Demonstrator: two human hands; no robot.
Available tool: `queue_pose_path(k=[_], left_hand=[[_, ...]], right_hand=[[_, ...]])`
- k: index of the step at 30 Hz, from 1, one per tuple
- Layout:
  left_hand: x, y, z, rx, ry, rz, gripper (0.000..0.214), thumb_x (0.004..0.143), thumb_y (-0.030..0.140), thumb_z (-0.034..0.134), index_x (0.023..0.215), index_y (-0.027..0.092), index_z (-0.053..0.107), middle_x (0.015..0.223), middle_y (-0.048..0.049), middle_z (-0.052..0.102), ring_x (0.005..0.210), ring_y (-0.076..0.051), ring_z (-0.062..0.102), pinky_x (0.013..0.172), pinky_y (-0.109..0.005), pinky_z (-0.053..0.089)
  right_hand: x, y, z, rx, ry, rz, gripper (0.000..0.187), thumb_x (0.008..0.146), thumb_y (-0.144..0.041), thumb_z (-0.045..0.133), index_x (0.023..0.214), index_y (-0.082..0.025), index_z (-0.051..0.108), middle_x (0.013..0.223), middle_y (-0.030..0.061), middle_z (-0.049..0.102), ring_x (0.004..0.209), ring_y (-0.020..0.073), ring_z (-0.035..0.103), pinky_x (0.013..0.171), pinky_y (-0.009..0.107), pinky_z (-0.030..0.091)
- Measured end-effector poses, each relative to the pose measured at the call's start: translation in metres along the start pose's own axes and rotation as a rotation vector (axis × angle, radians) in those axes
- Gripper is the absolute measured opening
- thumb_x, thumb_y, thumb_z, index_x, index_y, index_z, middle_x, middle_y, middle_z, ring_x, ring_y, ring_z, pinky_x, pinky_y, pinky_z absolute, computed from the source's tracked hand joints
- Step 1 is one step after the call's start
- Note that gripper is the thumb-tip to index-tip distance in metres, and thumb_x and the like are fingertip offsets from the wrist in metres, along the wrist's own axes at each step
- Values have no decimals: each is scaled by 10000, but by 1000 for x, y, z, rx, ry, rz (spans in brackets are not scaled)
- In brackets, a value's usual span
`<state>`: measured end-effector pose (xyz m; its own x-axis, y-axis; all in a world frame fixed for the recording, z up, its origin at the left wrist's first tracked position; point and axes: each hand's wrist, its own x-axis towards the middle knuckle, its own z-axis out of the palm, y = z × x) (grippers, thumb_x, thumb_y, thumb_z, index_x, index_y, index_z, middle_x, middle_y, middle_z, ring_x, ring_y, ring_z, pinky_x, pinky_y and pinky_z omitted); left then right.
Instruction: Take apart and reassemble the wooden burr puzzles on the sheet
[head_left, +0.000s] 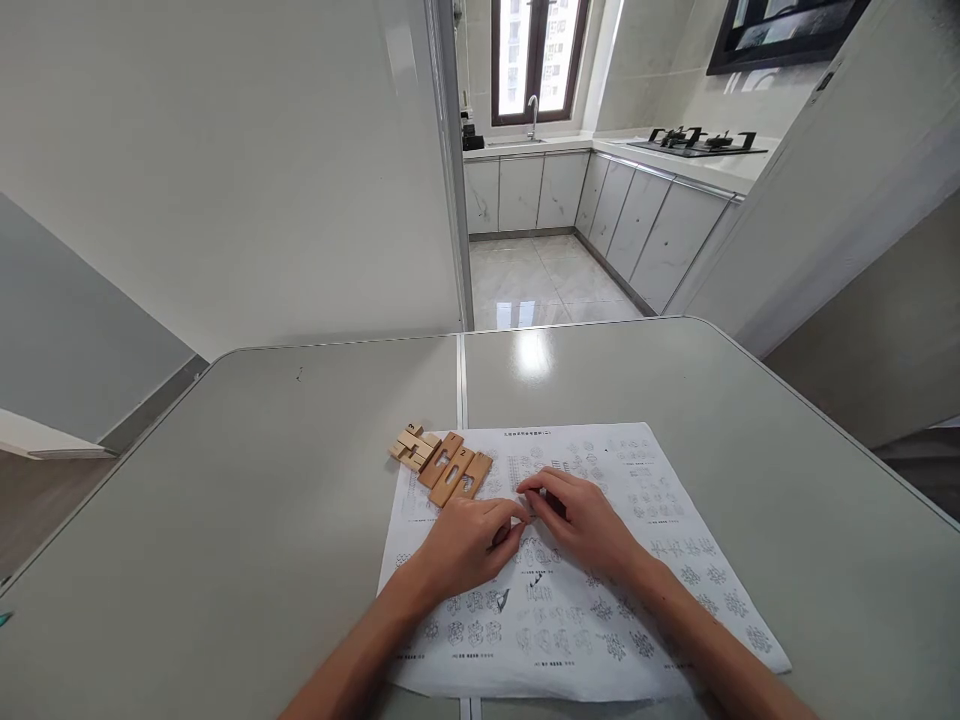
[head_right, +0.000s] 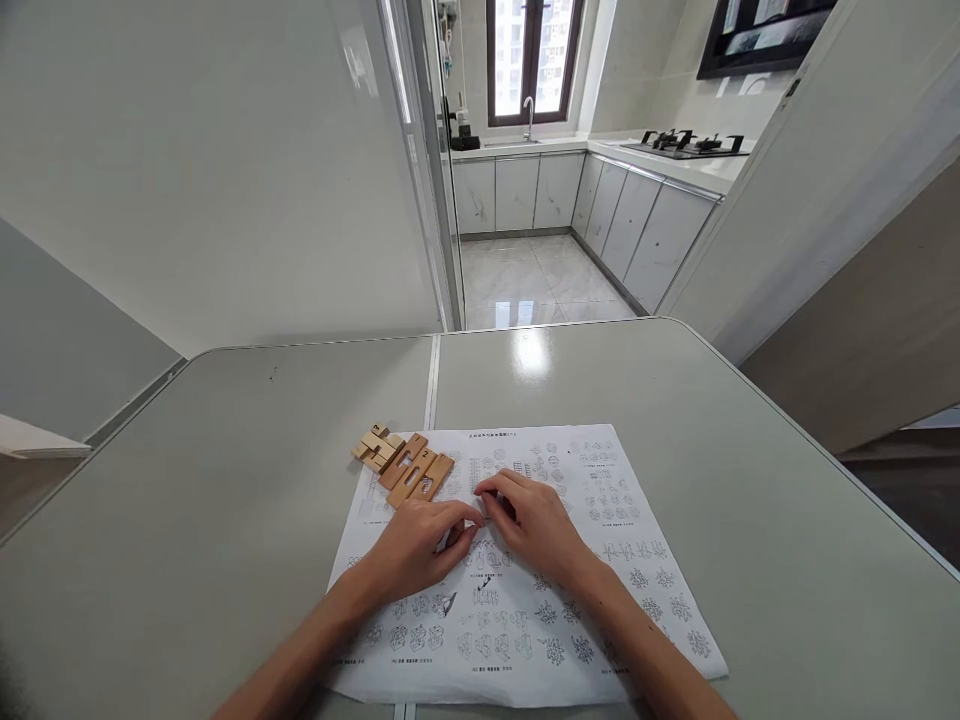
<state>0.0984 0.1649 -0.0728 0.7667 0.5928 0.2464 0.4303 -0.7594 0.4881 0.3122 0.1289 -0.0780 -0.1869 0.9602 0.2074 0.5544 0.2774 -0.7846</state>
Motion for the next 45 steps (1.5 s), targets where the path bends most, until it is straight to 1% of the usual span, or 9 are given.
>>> queue_pose_path(k=[9, 18, 23, 28, 32, 41, 45], left_hand=[[0, 1, -1, -3, 17, 14, 117, 963, 153, 577, 1001, 225, 660, 706, 45, 699, 607, -127, 648, 593, -249, 410], [0, 2, -2, -6, 7, 7, 121, 953, 143, 585, 1007, 221, 659, 726, 46, 709, 612, -123, 652, 590, -250, 406], [-1, 1, -1, 0, 8, 7, 111, 961, 150, 578, 994, 225, 653, 713, 47, 697, 592, -123, 635, 585, -252, 407], [-2, 0, 1, -1, -2, -2, 121, 960, 147, 583, 1010, 227, 659, 727, 44, 713, 614, -129, 648, 597, -253, 401], [-2, -1, 2, 5, -6, 3, 117, 967, 153, 573, 1007, 223, 658, 736, 37, 724, 623, -133, 656, 607, -254, 402], [-4, -1, 3, 22, -5, -1, 107, 961, 162, 587, 1003, 224, 664, 725, 46, 715, 642, -140, 675, 617, -269, 411], [-4, 0, 0, -40, 12, 2, 125, 953, 156, 593, 1011, 220, 685, 702, 45, 701, 613, -126, 646, 605, -250, 411]], right_hand=[[-1, -2, 0, -13, -2, 5, 221, 1051, -235, 501, 1052, -266, 719, 983, 34, 757, 765, 185, 682, 665, 318, 512], [-1, 0, 0, -12, -10, 4, 215, 1051, -232, 500, 1048, -268, 711, 971, 26, 748, 770, 188, 676, 685, 324, 514], [-2, 1, 1, -12, -5, 1, 217, 1056, -253, 494, 1053, -268, 710, 956, 35, 747, 736, 193, 671, 649, 325, 513], [-2, 1, 1, 3, -9, 10, 198, 1056, -263, 507, 1037, -275, 704, 973, 28, 747, 770, 198, 682, 681, 330, 522], [-2, 0, 2, 2, -19, 22, 205, 1059, -264, 500, 1040, -277, 704, 966, 26, 743, 756, 197, 669, 677, 333, 511], [-2, -1, 1, 6, -22, 19, 200, 1052, -240, 511, 1041, -277, 707, 968, 20, 741, 778, 196, 680, 704, 326, 514], [-2, 0, 2, 12, -24, 19, 200, 1054, -237, 511, 1041, -273, 708, 973, 23, 740, 786, 194, 679, 706, 324, 512]])
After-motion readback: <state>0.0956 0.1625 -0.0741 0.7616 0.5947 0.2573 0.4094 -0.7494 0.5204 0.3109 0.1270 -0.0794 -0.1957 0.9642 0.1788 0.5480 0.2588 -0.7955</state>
